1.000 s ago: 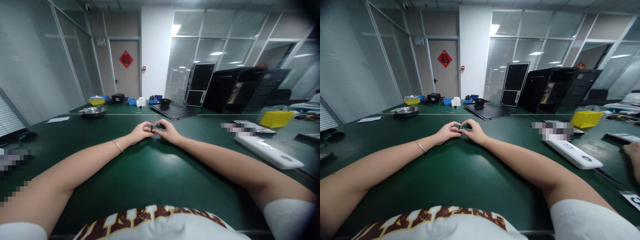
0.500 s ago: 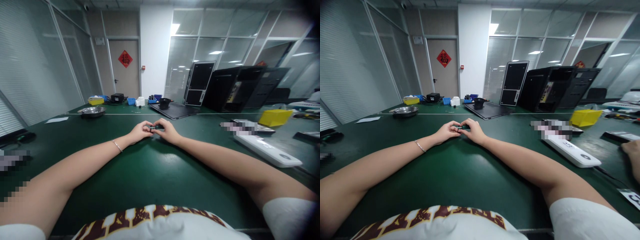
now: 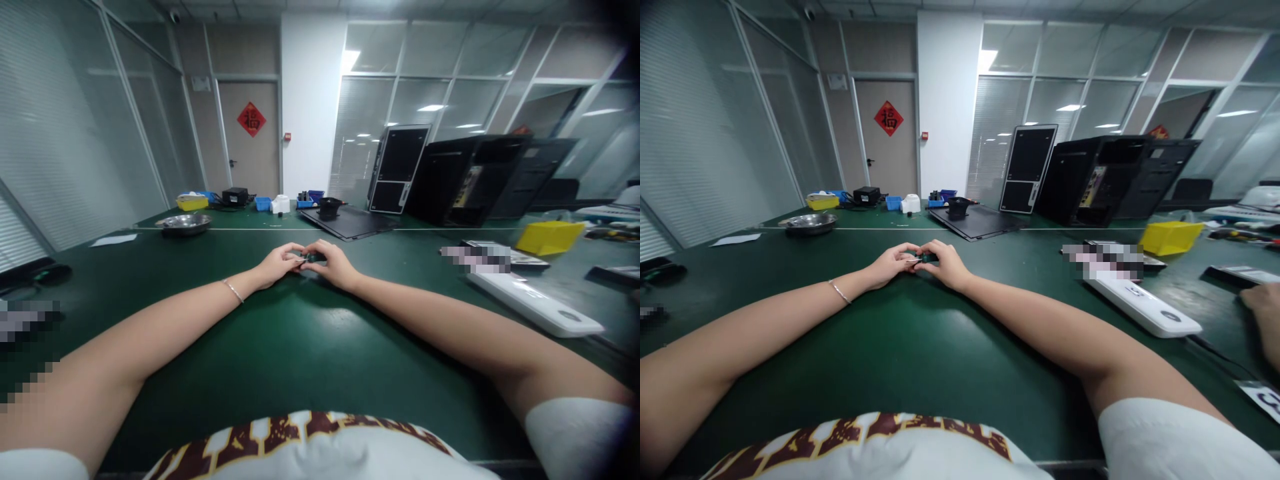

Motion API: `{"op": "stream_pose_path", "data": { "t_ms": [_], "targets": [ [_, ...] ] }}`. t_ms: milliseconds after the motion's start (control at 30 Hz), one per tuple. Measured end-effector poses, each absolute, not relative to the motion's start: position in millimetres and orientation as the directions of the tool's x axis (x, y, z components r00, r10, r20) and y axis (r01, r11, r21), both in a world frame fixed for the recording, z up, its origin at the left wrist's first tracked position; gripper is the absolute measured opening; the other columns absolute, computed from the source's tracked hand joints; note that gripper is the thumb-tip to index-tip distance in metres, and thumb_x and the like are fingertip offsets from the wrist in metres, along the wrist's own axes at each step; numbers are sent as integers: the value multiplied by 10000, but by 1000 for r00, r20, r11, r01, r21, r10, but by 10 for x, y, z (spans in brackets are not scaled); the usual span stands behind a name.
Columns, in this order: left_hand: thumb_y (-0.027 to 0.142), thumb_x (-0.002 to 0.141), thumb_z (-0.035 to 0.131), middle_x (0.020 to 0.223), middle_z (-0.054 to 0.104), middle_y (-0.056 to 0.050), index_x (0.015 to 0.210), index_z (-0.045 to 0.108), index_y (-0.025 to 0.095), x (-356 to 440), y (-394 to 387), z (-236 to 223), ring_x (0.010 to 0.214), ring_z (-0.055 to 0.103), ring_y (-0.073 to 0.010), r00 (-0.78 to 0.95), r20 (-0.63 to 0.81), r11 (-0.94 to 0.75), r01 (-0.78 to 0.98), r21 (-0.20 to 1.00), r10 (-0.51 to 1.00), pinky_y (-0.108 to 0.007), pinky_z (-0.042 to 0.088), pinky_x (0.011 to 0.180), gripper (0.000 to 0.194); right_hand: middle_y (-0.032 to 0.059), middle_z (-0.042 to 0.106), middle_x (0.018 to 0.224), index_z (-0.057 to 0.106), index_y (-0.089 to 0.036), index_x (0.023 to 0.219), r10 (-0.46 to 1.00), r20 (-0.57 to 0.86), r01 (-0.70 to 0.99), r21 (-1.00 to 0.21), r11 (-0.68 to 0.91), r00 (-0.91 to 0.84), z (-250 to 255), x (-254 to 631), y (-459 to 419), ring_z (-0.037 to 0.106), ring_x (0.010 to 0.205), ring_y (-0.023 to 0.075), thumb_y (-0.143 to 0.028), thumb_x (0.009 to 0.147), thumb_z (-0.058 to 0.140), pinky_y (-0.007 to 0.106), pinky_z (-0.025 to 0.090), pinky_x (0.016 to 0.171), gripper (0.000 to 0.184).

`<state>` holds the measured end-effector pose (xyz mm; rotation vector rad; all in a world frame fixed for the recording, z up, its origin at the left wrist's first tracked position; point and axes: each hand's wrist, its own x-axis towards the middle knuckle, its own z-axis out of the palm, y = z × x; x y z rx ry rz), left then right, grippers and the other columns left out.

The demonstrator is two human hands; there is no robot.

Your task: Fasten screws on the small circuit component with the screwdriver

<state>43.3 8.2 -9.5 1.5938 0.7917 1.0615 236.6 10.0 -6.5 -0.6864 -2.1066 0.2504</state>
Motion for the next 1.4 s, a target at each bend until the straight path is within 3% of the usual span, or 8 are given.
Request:
{"op": "stream_pose_path", "data": {
  "t_ms": [200,433,700,933,1200,1400],
  "targets": [
    [220,808,702,786,697,-40,1184,629,112,421,93,-80,759,660,-147,382,257,-267,-29,963,887,-320,534,781,398,59,671,992,641,-190,1042,623,704,359,-516,778,-340,-93,2374,163,598,911,197,-412,794,704,326,472,840,339],
    [236,780,729,868,728,-83,1203,652,103,204,178,6,779,651,-150,372,239,-274,44,961,897,-322,507,778,450,60,687,946,672,-182,959,722,632,431,-589,684,-282,-129,2383,239,609,888,196,-471,807,668,328,466,833,327],
    [264,780,726,865,739,-90,1169,662,108,127,227,-21,718,642,-137,415,224,-307,143,941,882,-294,493,716,424,48,693,888,709,-203,856,792,538,593,-549,589,-289,-190,2385,315,621,835,195,-465,837,625,324,466,795,276],
    [286,778,722,957,738,-103,1136,695,129,136,213,-20,743,641,-138,399,229,-321,180,930,888,-282,494,717,392,20,747,937,735,-244,873,791,502,587,-541,602,-349,-155,2384,268,660,882,214,-440,850,609,332,489,811,234],
    [267,764,721,836,752,-73,1052,755,155,103,245,-30,716,636,-148,398,203,-303,205,931,895,-290,495,752,311,23,755,944,748,-262,875,796,483,624,-508,594,-365,-145,2374,249,669,895,228,-420,856,602,355,496,819,216],
    [276,740,745,954,766,-91,1080,745,167,106,214,-4,813,681,-185,417,204,-313,213,925,886,-321,504,822,358,33,748,989,749,-263,900,791,482,640,-481,599,-378,-132,2364,226,663,945,234,-409,868,597,365,484,864,213]
  ]
}}
